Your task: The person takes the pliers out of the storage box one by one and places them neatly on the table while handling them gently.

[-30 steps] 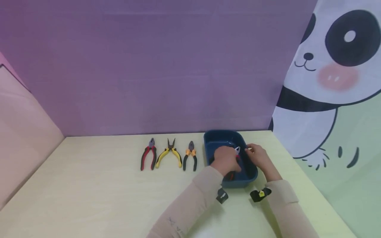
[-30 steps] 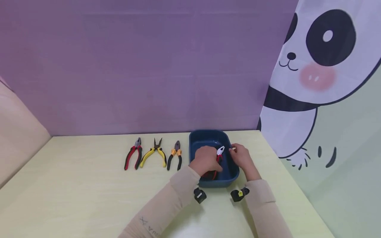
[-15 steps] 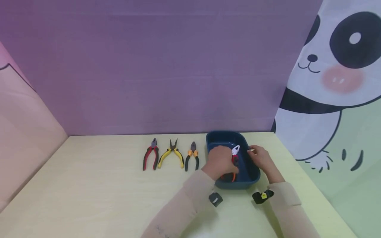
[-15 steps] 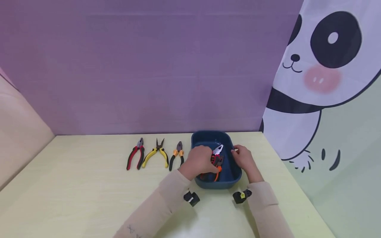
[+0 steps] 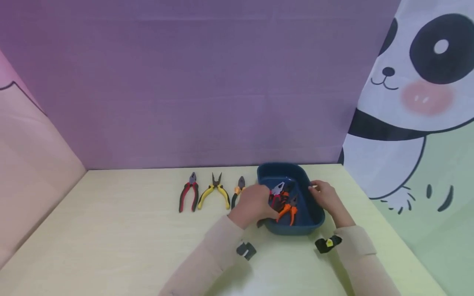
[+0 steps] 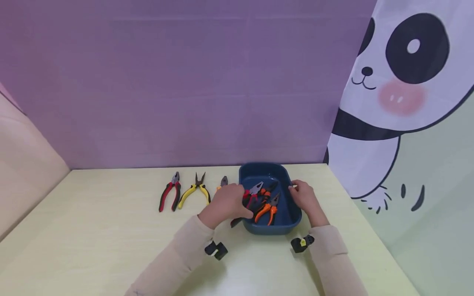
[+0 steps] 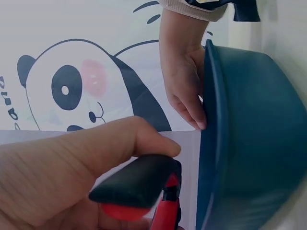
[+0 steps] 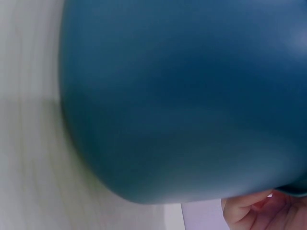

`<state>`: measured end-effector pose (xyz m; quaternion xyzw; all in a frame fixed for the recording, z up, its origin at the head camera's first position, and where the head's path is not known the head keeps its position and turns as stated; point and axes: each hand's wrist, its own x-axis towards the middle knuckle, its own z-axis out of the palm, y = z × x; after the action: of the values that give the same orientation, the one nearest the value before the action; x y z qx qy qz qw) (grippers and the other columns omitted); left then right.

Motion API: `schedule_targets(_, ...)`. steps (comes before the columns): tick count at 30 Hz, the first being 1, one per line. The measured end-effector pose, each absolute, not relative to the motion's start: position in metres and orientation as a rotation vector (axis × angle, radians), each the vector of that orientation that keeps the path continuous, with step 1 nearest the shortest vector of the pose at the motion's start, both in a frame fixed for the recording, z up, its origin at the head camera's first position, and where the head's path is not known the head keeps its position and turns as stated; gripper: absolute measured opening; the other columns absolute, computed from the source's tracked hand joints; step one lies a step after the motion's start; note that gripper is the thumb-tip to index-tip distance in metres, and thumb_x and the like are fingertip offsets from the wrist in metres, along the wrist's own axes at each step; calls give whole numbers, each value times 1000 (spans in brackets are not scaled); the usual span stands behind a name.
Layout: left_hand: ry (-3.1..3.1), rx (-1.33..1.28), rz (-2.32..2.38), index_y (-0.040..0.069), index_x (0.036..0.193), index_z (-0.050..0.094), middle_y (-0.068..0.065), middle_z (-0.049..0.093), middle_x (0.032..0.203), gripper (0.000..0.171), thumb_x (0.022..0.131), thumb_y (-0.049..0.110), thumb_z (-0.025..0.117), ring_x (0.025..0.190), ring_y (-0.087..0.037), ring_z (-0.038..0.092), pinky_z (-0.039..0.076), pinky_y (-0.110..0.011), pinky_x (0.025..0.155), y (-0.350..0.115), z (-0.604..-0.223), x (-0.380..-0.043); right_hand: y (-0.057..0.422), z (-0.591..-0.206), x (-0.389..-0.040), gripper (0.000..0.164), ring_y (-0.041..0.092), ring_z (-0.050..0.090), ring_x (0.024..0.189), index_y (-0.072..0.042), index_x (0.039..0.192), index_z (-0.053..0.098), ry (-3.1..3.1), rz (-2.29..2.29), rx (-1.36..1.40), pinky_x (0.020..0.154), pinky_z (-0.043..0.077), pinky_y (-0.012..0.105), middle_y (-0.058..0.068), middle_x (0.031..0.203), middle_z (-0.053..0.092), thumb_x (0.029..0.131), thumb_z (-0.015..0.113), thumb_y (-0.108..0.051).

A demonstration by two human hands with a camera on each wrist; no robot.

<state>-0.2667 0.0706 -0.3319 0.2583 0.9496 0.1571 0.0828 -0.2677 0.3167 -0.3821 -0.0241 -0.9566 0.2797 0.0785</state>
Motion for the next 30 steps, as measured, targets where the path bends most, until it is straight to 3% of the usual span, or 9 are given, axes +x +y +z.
schedule_targets(3,2842,774,457,12,74,57,3,54,70,40,68,43,82,65,-12,49,39,-26,55,63,-332,-267,317,-382,-267,33,44,60,89,17,113,52,-2869,824,-81,77,47,51,34,100,61,93,50,-10)
schedule_targets(13,2807,681,523,9,84,57,-2,51,72,42,69,40,82,69,-17,47,37,-28,56,31,-336,-269,316,-384,-268,34,45,59,92,17,114,51,-2872,831,-82,78,47,51,35,103,59,93,49,-10)
schedule_targets(20,2831,664,573,6,89,58,-4,53,77,44,70,38,81,70,-18,49,41,-30,60,11,-343,-276,316,-381,-269,34,44,60,90,17,115,51,-2883,817,-92,77,48,51,35,104,59,94,49,-10)
schedule_targets(30,2908,617,530,9,77,51,-1,51,69,44,68,40,81,61,-16,48,38,-29,52,-10,-347,-282,315,-382,-269,34,42,61,87,17,114,52,-2883,844,-101,75,49,49,34,102,60,94,49,-10)
